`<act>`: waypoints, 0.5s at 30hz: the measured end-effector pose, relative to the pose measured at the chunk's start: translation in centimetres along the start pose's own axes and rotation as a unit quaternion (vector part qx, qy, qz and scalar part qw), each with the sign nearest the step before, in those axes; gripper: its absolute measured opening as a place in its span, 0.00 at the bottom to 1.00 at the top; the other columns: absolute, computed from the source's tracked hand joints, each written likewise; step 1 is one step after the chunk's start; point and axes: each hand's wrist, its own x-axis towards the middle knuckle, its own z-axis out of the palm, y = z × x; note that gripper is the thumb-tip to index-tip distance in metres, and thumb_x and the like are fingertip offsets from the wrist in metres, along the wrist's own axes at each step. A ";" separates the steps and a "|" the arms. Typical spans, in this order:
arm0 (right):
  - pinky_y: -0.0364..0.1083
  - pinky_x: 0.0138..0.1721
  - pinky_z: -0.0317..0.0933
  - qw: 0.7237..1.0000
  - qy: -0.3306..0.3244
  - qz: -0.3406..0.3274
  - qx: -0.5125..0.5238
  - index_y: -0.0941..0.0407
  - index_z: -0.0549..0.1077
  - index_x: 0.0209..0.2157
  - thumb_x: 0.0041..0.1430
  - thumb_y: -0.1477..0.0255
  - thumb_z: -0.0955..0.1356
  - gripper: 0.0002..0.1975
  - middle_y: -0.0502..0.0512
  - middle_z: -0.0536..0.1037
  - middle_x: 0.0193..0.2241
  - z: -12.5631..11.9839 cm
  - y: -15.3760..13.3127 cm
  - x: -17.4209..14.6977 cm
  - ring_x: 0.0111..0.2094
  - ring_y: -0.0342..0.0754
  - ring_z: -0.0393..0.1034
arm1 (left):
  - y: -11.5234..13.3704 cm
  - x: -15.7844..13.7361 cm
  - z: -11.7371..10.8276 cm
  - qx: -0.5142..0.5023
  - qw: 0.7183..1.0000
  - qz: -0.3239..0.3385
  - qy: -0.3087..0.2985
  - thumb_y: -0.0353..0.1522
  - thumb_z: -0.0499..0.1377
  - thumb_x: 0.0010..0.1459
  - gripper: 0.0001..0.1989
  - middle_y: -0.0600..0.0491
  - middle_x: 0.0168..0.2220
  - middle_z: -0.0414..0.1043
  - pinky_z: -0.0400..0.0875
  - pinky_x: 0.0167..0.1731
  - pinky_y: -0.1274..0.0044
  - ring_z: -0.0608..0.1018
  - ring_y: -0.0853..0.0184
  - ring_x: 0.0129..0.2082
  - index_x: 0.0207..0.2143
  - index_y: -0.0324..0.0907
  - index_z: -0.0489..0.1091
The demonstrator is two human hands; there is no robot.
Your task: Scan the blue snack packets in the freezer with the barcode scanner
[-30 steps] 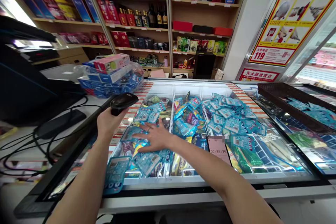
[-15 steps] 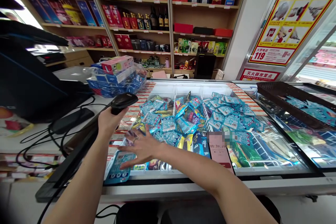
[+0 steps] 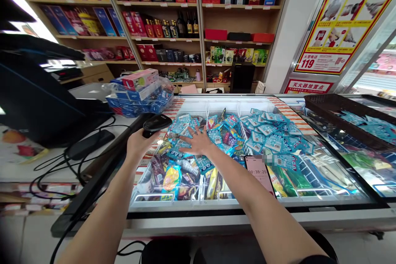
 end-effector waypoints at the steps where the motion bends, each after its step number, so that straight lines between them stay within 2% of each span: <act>1: 0.74 0.59 0.23 1.000 0.001 0.022 0.005 0.39 0.55 0.64 0.55 0.39 0.53 0.38 0.53 0.42 0.69 -0.1 0.7 -0.1 0.68 0.69 0.34 | 0.1 0.0 -0.1 -0.005 1.000 0.000 0.000 0.55 0.56 0.48 0.28 0.46 0.29 0.77 0.61 0.25 0.75 0.78 0.57 0.31 0.35 0.41 0.76; 4: 0.73 0.60 0.27 0.996 0.023 0.082 0.021 0.43 0.59 0.63 0.55 0.39 0.55 0.39 0.56 0.44 0.69 -0.5 2.4 -0.2 0.68 0.69 0.31 | 0.1 0.0 -0.6 -0.031 0.999 -0.004 0.008 0.55 0.57 0.48 0.27 0.47 0.29 0.77 0.61 0.26 0.75 0.78 0.57 0.31 0.35 0.41 0.76; 6: 0.71 0.61 0.27 0.995 0.050 0.082 0.017 0.44 0.60 0.63 0.56 0.40 0.54 0.38 0.55 0.44 0.69 -0.7 2.5 0.6 0.68 0.66 0.30 | 0.0 0.1 -1.0 -0.044 0.999 -0.010 0.014 0.54 0.57 0.47 0.27 0.47 0.29 0.77 0.62 0.26 0.75 0.78 0.57 0.32 0.36 0.41 0.76; 8: 0.70 0.62 0.26 0.996 0.063 0.061 0.013 0.44 0.56 0.64 0.58 0.41 0.52 0.38 0.53 0.43 0.69 -0.8 1.7 2.2 0.68 0.64 0.30 | 0.1 0.1 -1.5 -0.046 0.999 -0.013 0.016 0.54 0.57 0.47 0.27 0.47 0.29 0.77 0.62 0.26 0.75 0.78 0.57 0.31 0.37 0.41 0.76; 12: 0.74 0.59 0.24 1.000 0.013 0.027 0.005 0.42 0.52 0.66 0.54 0.38 0.53 0.42 0.50 0.41 0.69 -0.1 -0.7 6.3 0.68 0.69 0.27 | 0.4 -0.1 -2.1 -0.036 0.999 -0.007 0.005 0.54 0.57 0.48 0.27 0.47 0.30 0.77 0.63 0.27 0.75 0.77 0.58 0.29 0.36 0.41 0.76; 15: 0.77 0.57 0.22 0.999 -0.022 0.045 0.005 0.41 0.52 0.65 0.54 0.38 0.52 0.41 0.50 0.45 0.69 0.4 0.1 7.4 0.67 0.71 0.29 | 0.5 -0.1 -1.8 -0.024 1.000 -0.006 -0.006 0.54 0.57 0.48 0.28 0.46 0.31 0.77 0.64 0.27 0.75 0.77 0.57 0.30 0.36 0.40 0.76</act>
